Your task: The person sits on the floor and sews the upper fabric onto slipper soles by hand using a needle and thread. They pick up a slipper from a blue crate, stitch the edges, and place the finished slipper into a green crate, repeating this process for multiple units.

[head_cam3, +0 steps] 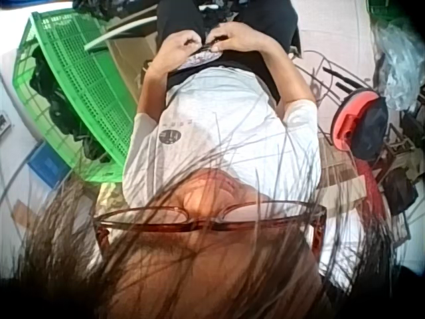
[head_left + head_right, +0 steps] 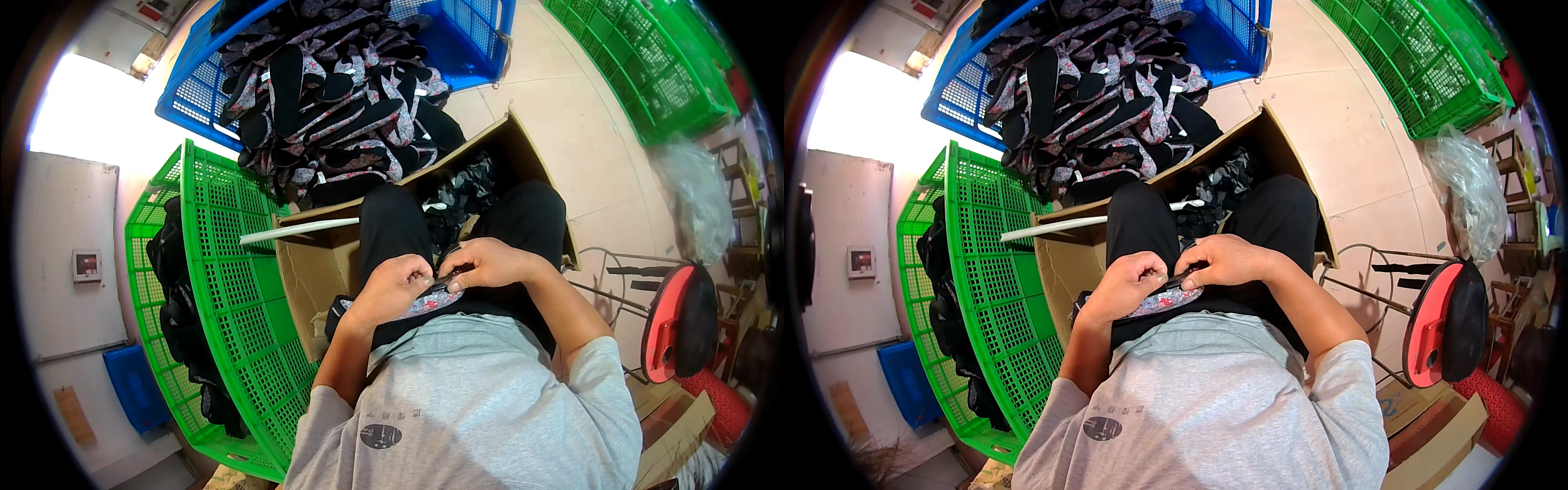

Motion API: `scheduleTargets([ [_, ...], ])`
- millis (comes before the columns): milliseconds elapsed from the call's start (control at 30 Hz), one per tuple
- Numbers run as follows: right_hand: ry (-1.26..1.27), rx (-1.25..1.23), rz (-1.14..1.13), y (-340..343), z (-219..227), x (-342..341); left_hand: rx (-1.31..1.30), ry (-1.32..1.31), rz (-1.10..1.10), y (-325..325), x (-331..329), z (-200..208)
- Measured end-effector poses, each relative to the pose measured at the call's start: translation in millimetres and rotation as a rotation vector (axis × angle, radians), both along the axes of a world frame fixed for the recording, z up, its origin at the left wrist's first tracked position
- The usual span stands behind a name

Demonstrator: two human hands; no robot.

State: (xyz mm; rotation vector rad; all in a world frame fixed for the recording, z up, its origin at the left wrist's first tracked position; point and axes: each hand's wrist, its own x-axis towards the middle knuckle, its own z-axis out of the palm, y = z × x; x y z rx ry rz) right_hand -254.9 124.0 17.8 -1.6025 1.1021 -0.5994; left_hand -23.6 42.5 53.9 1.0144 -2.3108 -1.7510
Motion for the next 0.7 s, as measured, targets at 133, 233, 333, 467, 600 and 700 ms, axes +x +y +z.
scheduleTargets([
  [133, -0.004, -0.011, 0.013, -0.9, 0.5, -0.4, -0.007, -0.001, -0.002, 0.5, 0.2, -1.2],
  [233, 0.009, -0.016, 0.031, -2.2, 3.4, -0.3, -0.034, -0.002, -0.014, -0.1, 0.3, -0.7],
  [333, -0.025, -0.037, 0.025, -2.0, 1.1, -0.5, -0.045, 0.014, -0.016, 0.0, -0.5, -1.8],
  [467, -0.027, -0.019, 0.035, -2.9, 2.3, 0.1, -0.054, 0.020, -0.020, -0.3, 0.2, -2.0],
  [600, -0.024, -0.003, 0.040, -3.7, 5.6, 0.2, -0.057, 0.017, -0.022, -0.5, 0.0, -2.0],
  [700, -0.039, 0.006, 0.041, -3.4, 4.7, 0.3, -0.056, 0.020, -0.022, -0.2, 0.2, -2.6],
])
